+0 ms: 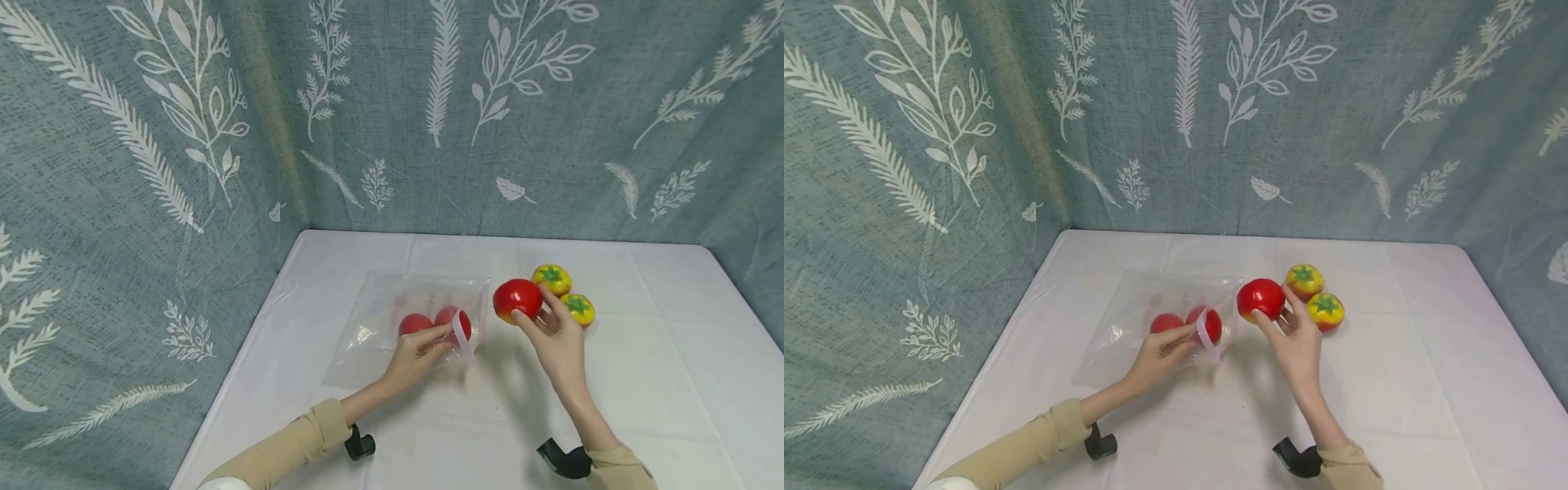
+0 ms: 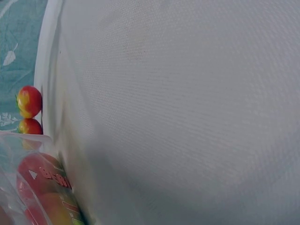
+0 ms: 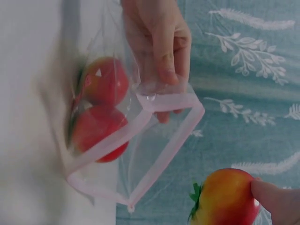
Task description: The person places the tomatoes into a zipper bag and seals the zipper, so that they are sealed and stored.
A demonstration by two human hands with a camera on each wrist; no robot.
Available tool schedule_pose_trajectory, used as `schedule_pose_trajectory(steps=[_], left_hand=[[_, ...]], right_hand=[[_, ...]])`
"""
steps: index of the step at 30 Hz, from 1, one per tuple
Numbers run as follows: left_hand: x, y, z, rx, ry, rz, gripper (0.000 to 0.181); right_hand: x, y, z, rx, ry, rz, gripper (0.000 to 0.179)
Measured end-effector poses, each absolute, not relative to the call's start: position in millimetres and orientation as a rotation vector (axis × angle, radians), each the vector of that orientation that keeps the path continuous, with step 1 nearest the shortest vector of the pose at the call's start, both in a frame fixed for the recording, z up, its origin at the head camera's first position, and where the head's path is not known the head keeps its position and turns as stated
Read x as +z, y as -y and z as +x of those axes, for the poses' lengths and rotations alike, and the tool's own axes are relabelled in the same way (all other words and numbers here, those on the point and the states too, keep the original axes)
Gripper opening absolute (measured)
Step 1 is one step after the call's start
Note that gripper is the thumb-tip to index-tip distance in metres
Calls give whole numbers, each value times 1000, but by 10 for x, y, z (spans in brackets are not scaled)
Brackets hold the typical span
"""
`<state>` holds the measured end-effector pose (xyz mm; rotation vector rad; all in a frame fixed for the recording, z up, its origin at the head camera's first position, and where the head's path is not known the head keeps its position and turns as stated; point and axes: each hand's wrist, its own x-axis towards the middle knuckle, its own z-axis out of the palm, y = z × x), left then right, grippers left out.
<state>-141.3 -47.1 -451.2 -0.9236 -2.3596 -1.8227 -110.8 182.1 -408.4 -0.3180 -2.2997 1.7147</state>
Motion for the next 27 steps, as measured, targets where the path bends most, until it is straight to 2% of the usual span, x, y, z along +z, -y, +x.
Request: schedule_pose_trajectory(steps=[6,27], left_hand=[[-4802,463,-1531,-1828,2342,-919,38],[-4795,483,-1522,-1830,2328,-933,39]], right_hand=[[-4141,-1771,-1104,1794,2302,-297,64],[-4525,-1702,-1237,1926,2456,-359,67]])
